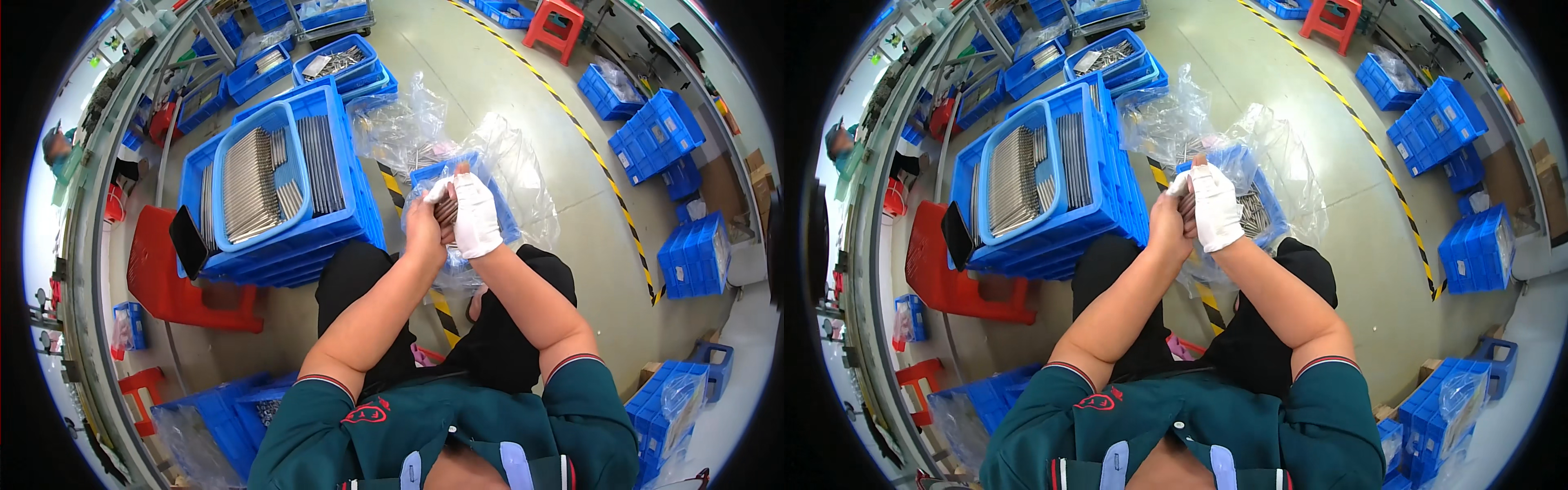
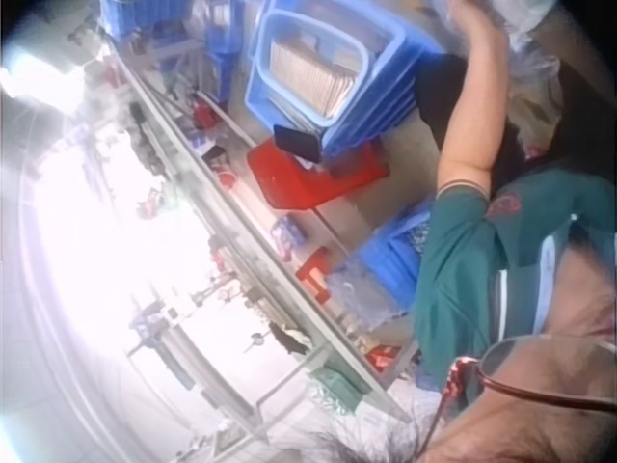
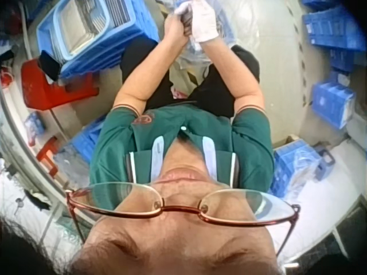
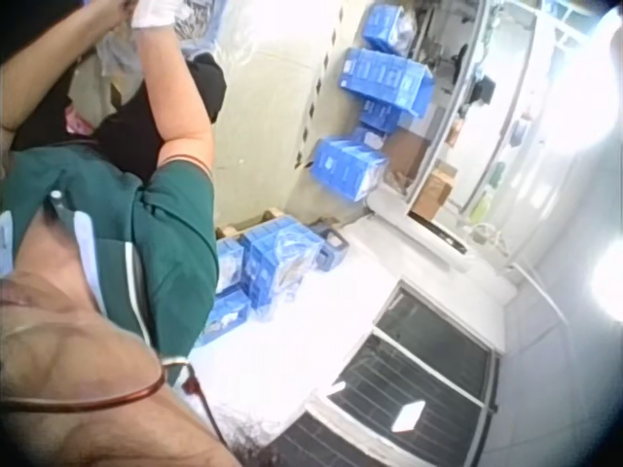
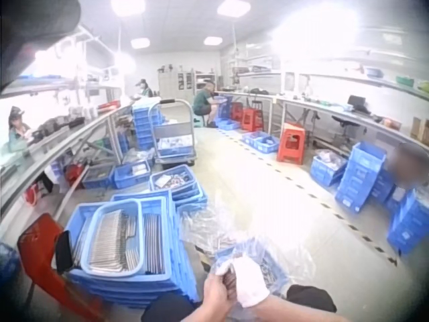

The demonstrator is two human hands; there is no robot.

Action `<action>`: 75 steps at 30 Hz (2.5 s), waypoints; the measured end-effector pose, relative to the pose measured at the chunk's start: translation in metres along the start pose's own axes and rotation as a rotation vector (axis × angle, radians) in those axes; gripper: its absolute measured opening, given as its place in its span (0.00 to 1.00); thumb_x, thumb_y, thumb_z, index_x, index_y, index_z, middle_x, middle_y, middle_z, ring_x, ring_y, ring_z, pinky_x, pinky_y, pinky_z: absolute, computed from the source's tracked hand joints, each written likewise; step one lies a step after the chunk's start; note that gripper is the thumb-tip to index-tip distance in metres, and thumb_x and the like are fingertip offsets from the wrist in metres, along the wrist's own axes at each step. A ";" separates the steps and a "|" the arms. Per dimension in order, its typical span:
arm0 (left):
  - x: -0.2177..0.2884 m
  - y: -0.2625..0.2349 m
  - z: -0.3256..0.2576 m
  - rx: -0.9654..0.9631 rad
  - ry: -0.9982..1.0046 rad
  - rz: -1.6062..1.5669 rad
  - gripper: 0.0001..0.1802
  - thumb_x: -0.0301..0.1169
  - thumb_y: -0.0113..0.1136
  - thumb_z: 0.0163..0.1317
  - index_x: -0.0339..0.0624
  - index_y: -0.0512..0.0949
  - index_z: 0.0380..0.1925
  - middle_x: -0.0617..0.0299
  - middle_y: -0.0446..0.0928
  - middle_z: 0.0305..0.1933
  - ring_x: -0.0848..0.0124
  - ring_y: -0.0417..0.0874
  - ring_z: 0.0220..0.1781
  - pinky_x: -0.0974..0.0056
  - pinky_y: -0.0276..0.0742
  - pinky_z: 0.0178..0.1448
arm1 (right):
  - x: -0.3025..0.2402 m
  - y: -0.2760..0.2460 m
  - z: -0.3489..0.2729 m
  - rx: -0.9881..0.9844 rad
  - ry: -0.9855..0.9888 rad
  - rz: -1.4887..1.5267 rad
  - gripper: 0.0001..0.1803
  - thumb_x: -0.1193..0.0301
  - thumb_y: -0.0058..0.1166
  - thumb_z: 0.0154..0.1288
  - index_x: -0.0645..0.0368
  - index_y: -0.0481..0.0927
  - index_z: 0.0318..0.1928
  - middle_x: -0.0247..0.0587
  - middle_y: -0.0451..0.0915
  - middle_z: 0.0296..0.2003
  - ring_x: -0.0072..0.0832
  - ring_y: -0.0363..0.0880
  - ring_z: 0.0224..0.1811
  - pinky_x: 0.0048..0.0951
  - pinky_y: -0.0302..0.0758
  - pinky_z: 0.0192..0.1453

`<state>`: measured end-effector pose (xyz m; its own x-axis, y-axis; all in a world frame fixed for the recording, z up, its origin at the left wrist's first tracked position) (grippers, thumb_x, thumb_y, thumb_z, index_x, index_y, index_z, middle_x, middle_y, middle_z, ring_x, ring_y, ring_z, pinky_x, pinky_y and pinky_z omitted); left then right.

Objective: The person sits on the floor in a factory setting, wearing white gloves. They repeatedly pick up small bundles of metal rods from a plastic bag, inspect them, and place them into a blue crate. The process involves handling the rods one by one or in small groups and organizing them into the container.

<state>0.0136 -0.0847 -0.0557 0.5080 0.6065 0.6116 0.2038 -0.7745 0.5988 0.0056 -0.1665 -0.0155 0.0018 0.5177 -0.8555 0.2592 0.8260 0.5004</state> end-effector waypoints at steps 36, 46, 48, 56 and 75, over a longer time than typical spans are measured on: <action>0.068 -0.009 -0.016 -0.346 0.107 0.210 0.13 0.39 0.46 0.70 0.42 0.69 0.32 0.65 0.68 0.19 0.78 0.59 0.13 0.72 0.55 0.20 | -0.042 -0.017 -0.025 -0.346 0.288 -0.405 0.14 0.61 0.50 0.67 0.61 0.76 0.33 0.25 0.68 0.19 0.13 0.61 0.18 0.17 0.57 0.21; 0.054 -0.008 -0.016 -0.482 -0.058 -0.060 0.11 0.37 0.50 0.68 0.39 0.72 0.34 0.64 0.69 0.21 0.73 0.67 0.20 0.68 0.63 0.26 | -0.038 -0.020 -0.024 -0.332 0.272 -0.299 0.10 0.66 0.53 0.64 0.62 0.74 0.37 0.30 0.72 0.20 0.14 0.65 0.18 0.16 0.61 0.20; 0.056 -0.011 -0.015 -0.484 -0.052 -0.061 0.11 0.35 0.50 0.68 0.39 0.75 0.36 0.63 0.71 0.23 0.73 0.68 0.21 0.68 0.63 0.27 | -0.040 -0.020 -0.024 -0.333 0.259 -0.283 0.10 0.67 0.52 0.64 0.62 0.74 0.37 0.31 0.73 0.20 0.14 0.66 0.17 0.16 0.62 0.20; 0.055 -0.011 -0.018 -0.530 -0.090 -0.082 0.11 0.33 0.51 0.67 0.36 0.76 0.40 0.62 0.72 0.24 0.73 0.68 0.24 0.68 0.64 0.31 | -0.045 -0.021 -0.022 -0.262 0.139 -0.481 0.11 0.65 0.53 0.64 0.62 0.75 0.34 0.30 0.72 0.20 0.15 0.65 0.19 0.20 0.63 0.23; 0.060 -0.011 -0.023 -0.581 -0.098 0.043 0.09 0.26 0.58 0.61 0.36 0.79 0.41 0.60 0.76 0.27 0.72 0.72 0.29 0.67 0.68 0.36 | -0.059 -0.021 -0.022 -0.282 0.048 -0.634 0.11 0.65 0.53 0.63 0.62 0.75 0.35 0.30 0.71 0.22 0.15 0.66 0.23 0.21 0.65 0.27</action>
<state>0.0225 -0.0355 -0.0140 0.5866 0.5358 0.6073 -0.2964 -0.5558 0.7767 -0.0216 -0.2095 0.0271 -0.1119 -0.0798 -0.9905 -0.0648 0.9952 -0.0729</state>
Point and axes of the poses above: each hand's wrist, its own z-axis towards the middle knuckle, its own y-axis out of the palm, x = y × z, the point moved 3 cm from there along z, towards the middle knuckle
